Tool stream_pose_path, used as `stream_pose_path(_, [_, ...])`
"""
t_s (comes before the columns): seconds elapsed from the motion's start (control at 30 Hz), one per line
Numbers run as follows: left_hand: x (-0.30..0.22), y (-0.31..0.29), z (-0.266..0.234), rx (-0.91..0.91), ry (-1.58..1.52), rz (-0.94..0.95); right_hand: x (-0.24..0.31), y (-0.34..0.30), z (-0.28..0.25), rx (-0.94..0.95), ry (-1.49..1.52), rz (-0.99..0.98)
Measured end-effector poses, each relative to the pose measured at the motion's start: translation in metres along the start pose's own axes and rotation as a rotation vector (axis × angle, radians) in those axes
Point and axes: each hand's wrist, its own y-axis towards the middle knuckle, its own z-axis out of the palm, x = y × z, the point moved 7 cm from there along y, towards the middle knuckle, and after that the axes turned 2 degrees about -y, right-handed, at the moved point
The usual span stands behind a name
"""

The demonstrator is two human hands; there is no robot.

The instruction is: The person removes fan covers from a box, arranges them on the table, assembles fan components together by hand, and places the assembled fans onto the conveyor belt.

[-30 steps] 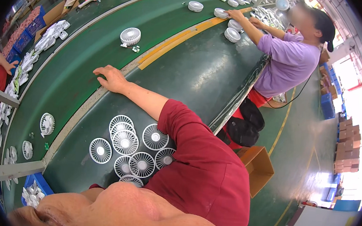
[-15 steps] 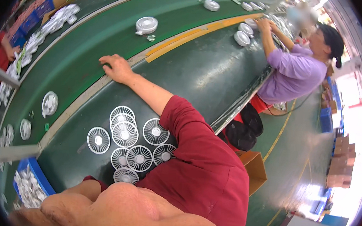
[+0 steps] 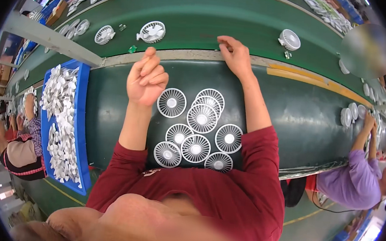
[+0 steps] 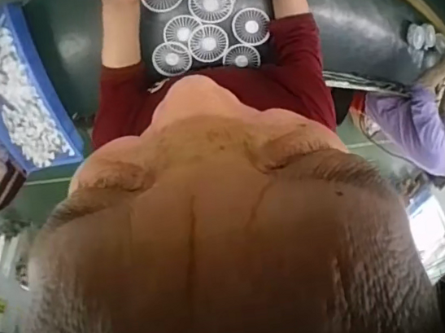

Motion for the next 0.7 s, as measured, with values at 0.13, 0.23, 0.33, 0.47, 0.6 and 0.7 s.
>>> stream_pose_path(0.13, [-0.001,0.003,-0.016,-0.084,0.137,0.046,0.038,-0.020,0.022,0.352,0.173,0.041])
stream_pose_path(0.23, [-0.005,0.008,-0.027,-0.135,0.253,0.075,0.097,-0.042,0.041,0.540,0.118,-0.281])
stream_pose_path(0.33, [-0.022,0.019,-0.049,-0.269,0.521,0.193,0.124,-0.074,0.071,0.744,0.083,-0.439])
stream_pose_path(0.47, [-0.078,0.031,-0.081,-0.514,1.488,0.435,0.140,-0.108,0.098,0.844,-0.271,-0.595])
stream_pose_path(0.6, [-0.095,0.060,-0.103,-0.869,2.250,0.120,0.128,-0.100,0.097,0.792,-0.164,-0.572])
stream_pose_path(0.7, [-0.111,0.072,-0.124,-0.991,2.314,0.019,0.120,-0.089,0.089,0.751,0.025,-0.463])
